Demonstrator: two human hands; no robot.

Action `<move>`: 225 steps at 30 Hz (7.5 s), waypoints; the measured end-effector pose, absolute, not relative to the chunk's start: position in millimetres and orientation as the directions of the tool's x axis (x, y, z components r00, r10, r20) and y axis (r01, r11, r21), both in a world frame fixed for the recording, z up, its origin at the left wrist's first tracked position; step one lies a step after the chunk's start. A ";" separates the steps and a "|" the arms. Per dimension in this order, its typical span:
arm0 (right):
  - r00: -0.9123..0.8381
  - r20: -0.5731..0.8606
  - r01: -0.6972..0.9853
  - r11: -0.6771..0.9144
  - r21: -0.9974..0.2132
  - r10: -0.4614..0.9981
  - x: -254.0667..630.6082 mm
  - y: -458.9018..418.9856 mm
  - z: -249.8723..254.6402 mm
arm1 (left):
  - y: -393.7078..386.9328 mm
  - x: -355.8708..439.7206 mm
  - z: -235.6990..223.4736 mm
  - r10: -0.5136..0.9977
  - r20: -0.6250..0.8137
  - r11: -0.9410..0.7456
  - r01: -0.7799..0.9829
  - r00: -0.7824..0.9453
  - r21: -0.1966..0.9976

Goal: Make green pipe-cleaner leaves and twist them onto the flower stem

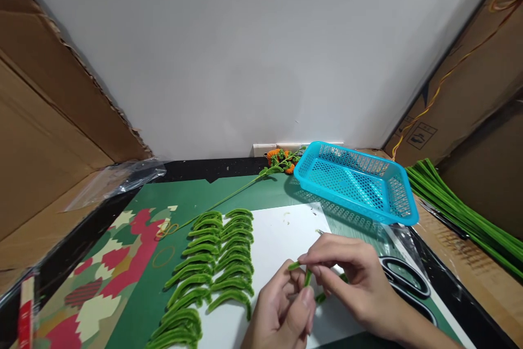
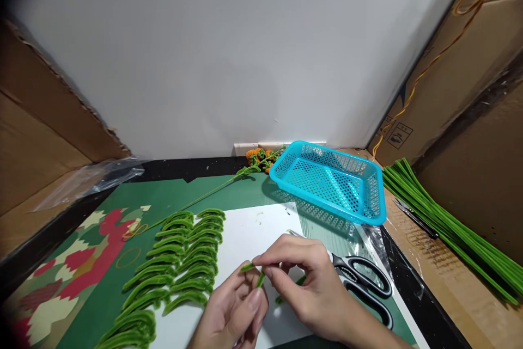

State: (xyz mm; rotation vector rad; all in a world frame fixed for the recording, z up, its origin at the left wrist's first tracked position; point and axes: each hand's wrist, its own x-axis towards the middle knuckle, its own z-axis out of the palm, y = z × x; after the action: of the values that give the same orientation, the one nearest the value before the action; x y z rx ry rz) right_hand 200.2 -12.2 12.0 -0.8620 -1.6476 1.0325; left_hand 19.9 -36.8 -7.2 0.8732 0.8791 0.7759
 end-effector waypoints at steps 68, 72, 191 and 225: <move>-0.418 0.662 0.393 0.781 -0.486 0.622 201.5 -9.7 0.9 | -33.2 16.5 -4.4 0.815 -0.330 0.481 -0.238 0.476 0.844; -0.427 0.659 0.368 0.785 -0.499 0.619 201.3 -9.8 4.9 | -33.0 17.3 -5.6 0.828 -0.313 0.457 -0.237 0.465 0.858; -0.456 0.730 0.465 0.836 -0.291 0.508 213.1 -3.7 4.8 | -30.4 20.8 -22.9 0.893 -0.166 0.297 -0.272 0.419 0.915; -0.449 0.671 0.493 0.790 -0.363 0.589 210.9 0.2 -3.9 | -31.7 22.1 -18.3 0.902 -0.203 0.321 -0.277 0.382 0.906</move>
State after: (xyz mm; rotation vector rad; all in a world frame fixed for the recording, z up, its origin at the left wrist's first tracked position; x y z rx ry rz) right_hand 210.9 0.2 -3.9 -0.7999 -2.1320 0.1443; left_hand 22.1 -31.7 -18.3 0.9173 0.8317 0.9041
